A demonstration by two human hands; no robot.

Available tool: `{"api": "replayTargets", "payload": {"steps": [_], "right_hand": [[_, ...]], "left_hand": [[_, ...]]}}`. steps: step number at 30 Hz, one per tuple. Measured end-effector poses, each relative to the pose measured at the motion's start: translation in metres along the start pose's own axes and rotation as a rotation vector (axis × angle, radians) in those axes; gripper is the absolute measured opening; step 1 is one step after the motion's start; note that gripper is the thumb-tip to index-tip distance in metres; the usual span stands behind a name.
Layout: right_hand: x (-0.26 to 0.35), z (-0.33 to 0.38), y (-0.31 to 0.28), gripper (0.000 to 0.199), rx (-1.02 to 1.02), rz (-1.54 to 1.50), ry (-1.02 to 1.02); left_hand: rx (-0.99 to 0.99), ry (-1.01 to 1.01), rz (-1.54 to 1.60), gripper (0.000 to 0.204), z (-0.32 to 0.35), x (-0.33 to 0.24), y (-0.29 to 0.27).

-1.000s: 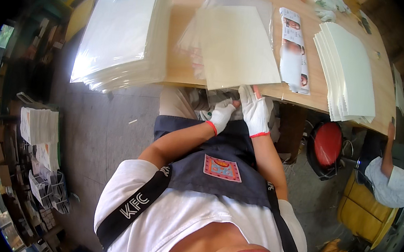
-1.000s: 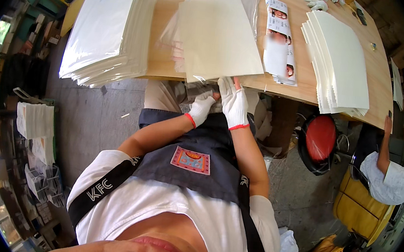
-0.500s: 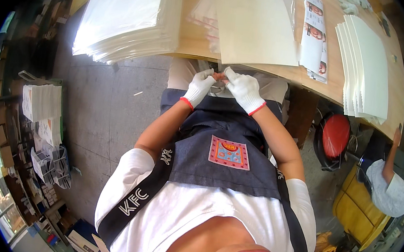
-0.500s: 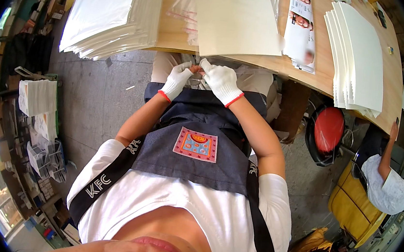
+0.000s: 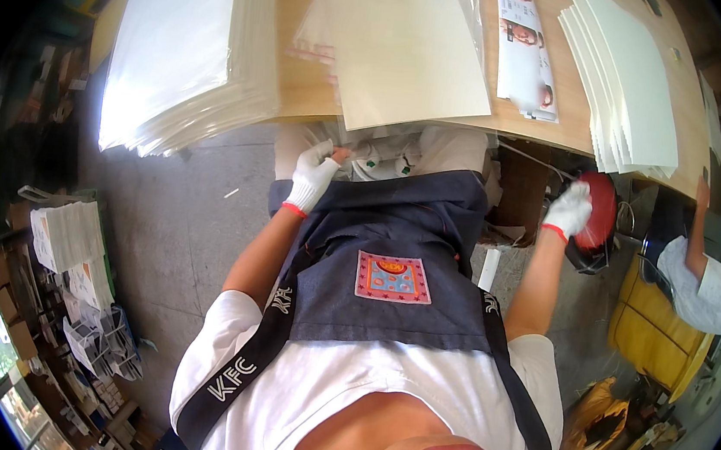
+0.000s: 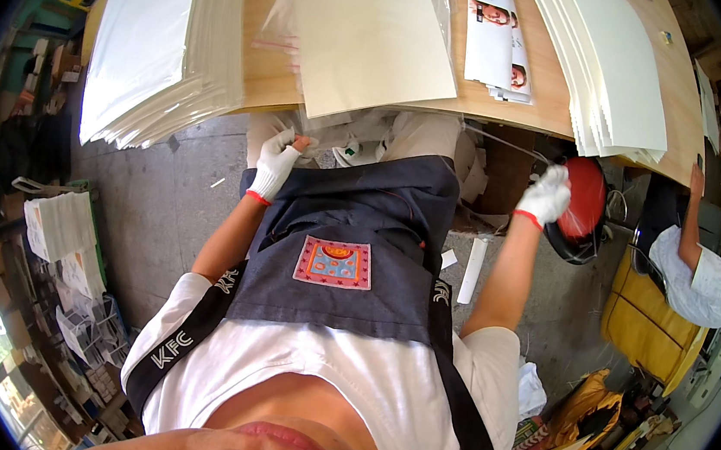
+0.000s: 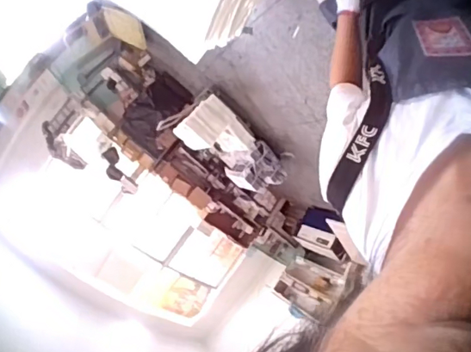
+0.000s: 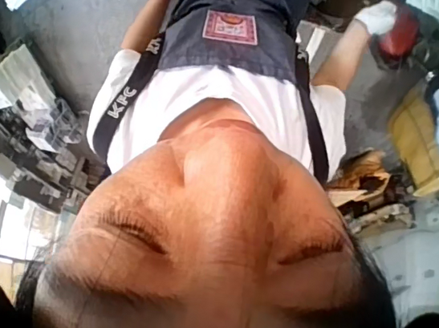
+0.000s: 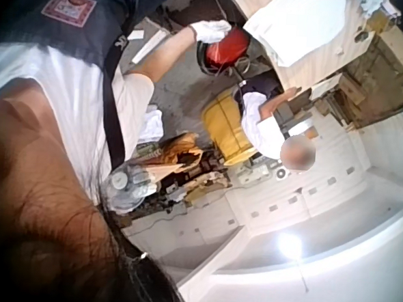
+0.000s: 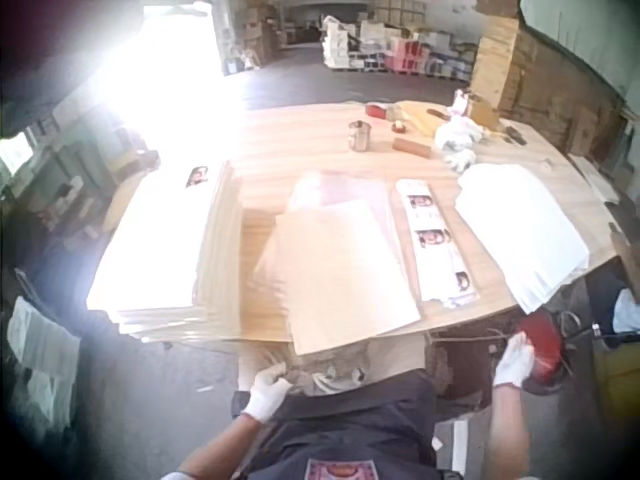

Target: The person repeatedly places a white rectangular sheet into a clear plastic sleeve and then inserts a small printed card into the sleeve. The person stacks the completed packages on the table. The task involves repetitive manual assembly of packaging materials.

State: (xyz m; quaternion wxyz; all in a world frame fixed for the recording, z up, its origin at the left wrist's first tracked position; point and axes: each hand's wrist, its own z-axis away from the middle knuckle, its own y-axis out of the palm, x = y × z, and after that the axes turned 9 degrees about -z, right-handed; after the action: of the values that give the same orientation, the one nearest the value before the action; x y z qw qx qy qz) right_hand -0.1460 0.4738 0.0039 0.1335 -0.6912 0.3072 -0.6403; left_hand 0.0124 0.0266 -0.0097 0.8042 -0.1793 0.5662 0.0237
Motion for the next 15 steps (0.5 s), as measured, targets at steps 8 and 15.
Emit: {"api": "replayTargets", "payload": {"steps": [8,15], "right_hand": [[0.019,0.029,0.017,0.027,0.408,0.541,-0.227],[0.096,-0.012,0.087,0.029,0.375,0.25,-0.933]], "left_hand": [[-0.432,1.086,-0.961,0.039,-0.019,-0.045,0.002],[-0.292,1.13,-0.816,0.017,-0.032,-0.056,0.005]]}}
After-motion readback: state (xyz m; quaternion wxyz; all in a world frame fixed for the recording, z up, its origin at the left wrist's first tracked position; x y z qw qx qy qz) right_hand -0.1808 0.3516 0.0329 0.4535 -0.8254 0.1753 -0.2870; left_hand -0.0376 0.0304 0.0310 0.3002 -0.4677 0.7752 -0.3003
